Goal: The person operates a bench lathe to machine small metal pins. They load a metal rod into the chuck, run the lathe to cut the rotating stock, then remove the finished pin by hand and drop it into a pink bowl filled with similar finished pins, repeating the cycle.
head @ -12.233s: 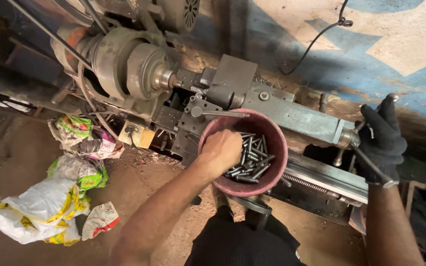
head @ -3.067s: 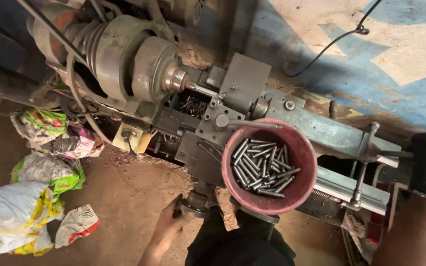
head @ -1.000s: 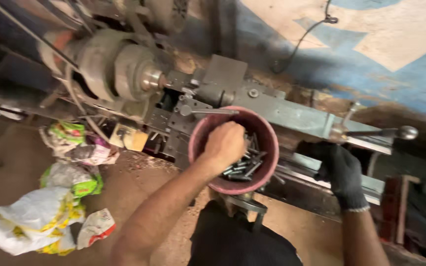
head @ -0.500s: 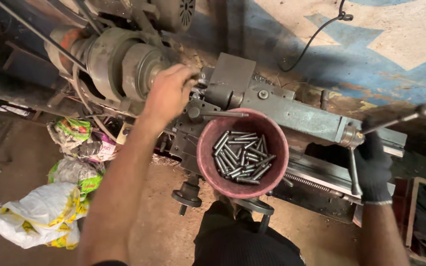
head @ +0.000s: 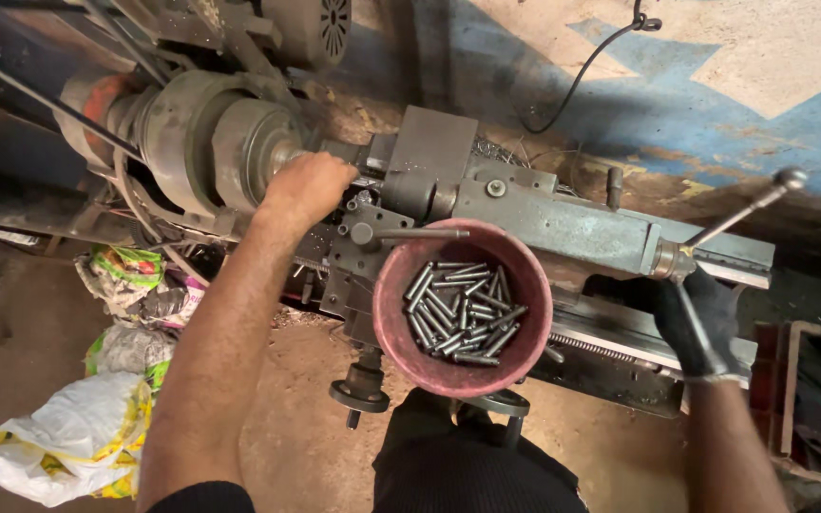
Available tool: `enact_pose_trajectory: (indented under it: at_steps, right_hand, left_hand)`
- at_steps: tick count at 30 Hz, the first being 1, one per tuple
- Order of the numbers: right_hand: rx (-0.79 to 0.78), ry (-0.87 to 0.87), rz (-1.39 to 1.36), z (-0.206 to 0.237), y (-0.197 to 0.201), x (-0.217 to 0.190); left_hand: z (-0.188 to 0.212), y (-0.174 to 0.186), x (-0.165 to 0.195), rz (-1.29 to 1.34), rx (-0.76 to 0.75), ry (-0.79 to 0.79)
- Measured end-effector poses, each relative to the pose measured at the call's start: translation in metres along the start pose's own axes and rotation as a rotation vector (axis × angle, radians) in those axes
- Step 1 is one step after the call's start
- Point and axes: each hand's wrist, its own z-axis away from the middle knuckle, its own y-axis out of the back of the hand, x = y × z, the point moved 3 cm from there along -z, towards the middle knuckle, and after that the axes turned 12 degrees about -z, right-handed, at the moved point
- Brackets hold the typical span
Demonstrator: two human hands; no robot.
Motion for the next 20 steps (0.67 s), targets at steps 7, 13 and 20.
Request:
enact_pose_trajectory:
  at_steps: [7,13,20]
  right_hand:
    - [-0.276,-0.068,-1.134,0.056,0.087,0.043]
    - [0.423,0.544,-0.066,0.085,0.071,-0.039]
    - [0.256,0.365,-1.108,-0.048,0.068,-0.067]
  left_hand:
    - [0.006,0.005,0.002,0.115,-0.021,0.071]
    - [0.021,0.014,0.003,0.155,0.293,0.028]
    - [0.148,-0.039,0.03,0.683,0.742,0.444]
